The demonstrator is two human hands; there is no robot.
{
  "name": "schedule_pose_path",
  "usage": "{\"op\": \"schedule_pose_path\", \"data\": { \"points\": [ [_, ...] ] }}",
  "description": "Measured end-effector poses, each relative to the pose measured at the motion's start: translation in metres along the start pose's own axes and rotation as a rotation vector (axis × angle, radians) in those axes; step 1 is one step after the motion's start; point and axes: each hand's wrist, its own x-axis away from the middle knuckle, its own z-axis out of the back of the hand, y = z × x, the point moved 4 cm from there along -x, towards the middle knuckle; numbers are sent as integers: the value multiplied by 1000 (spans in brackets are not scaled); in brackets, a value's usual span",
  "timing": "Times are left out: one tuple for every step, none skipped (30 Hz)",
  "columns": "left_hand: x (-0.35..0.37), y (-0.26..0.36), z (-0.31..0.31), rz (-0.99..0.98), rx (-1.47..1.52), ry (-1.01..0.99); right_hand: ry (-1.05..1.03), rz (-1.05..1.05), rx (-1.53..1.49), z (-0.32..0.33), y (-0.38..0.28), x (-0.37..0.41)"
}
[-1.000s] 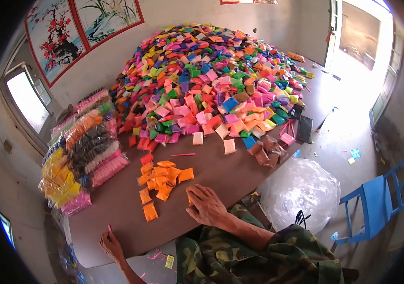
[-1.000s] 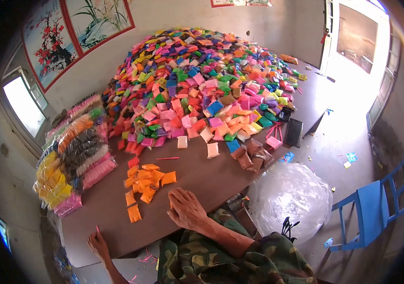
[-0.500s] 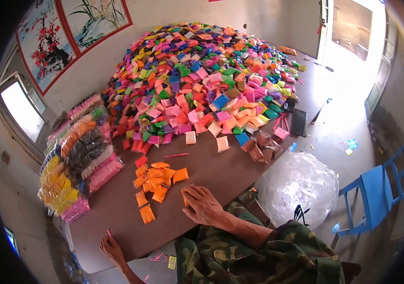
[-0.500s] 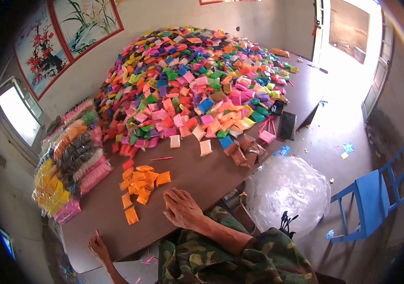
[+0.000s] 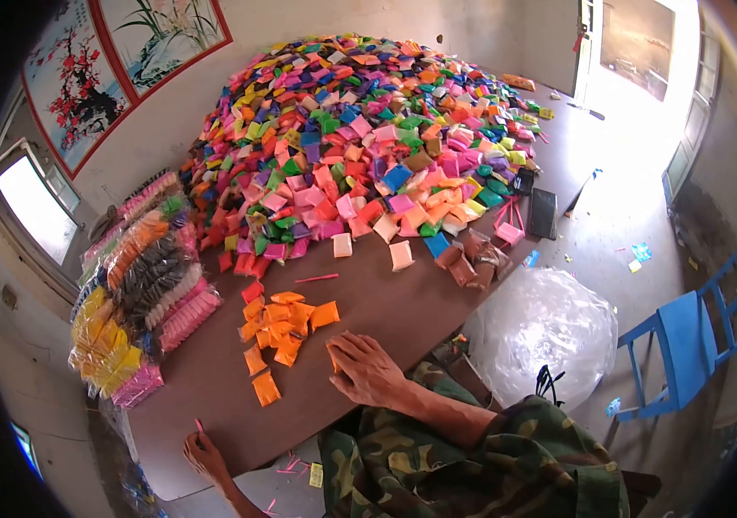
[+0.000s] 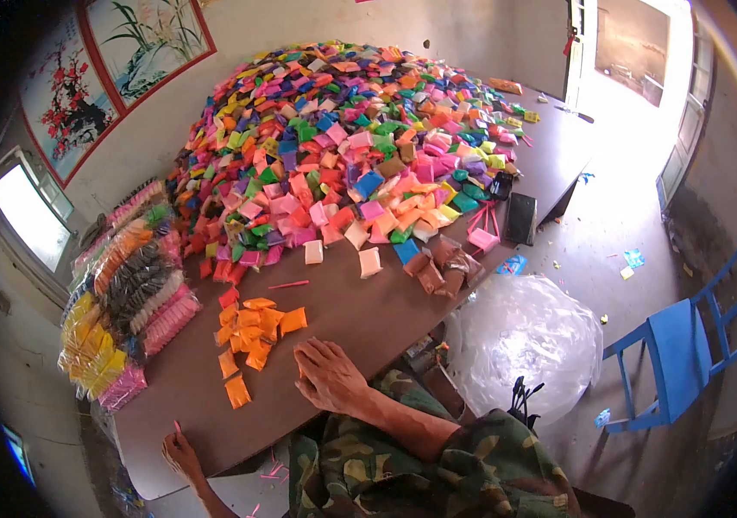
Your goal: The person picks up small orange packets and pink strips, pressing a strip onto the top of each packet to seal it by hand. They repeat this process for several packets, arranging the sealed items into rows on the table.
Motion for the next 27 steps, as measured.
{"op": "schedule_pose_path", "data": {
  "points": [
    [0,-1,0,-2,-3,-3,-1,1,-1,0,0,0],
    [0,-1,0,-10,3,9,0,0,-2,0,0,0],
    [1,-1,0,-18,9,20,0,-1,-3,0,0,0],
    [1,-1,-1,-26,14,32,1,-1,-4,0,0,0],
    [1,-3,-2,-49,22,58,2,-2,-4,0,0,0],
    [1,-3,-3,-73,29,83,3,-4,-4,-1,0,1],
    [1,-4,-3,-96,36,108,4,-5,-4,-1,0,1],
    [2,-7,-5,-75,26,91,1,-7,-7,-1,0,1],
    [2,-7,-5,-54,16,75,-2,-8,-11,0,0,1],
    [2,-7,-4,-31,5,59,-6,-7,-16,1,0,0],
    [2,-8,-4,-27,7,47,-10,-7,-18,1,-1,0],
    [1,-8,-4,-23,10,36,-13,-7,-21,1,0,0],
    [1,-8,-5,-19,13,25,-16,-8,-23,1,0,-1],
    [1,-8,-5,-16,16,25,-8,-2,-15,1,-1,-1],
    [1,-9,-5,-14,19,25,0,4,-7,2,-1,-1],
    [1,-9,-5,-11,21,25,7,10,0,2,-2,-1],
    [2,-9,-5,-18,21,37,12,12,-3,3,-2,-1],
    [2,-7,-4,-25,21,49,17,14,-7,3,-2,-2],
    [2,-5,-3,-32,20,61,22,17,-11,3,-2,-2],
    [1,-4,-2,-27,22,49,22,18,-14,4,-3,-2],
    [1,-3,-2,-22,23,36,23,20,-17,6,-3,-3],
    [1,-4,-2,-16,25,24,24,21,-19,6,-4,-4],
    [2,-7,-3,-19,17,27,25,23,-20,7,-4,-4],
    [1,-9,-5,-21,10,29,26,24,-20,8,-4,-4],
    [1,-11,-6,-25,3,30,27,24,-20,8,-4,-4],
    [2,-13,-7,-27,1,35,32,26,-19,8,-4,-3],
    [2,-10,-5,-28,-1,39,37,27,-18,8,-4,-3]
  ]
}}
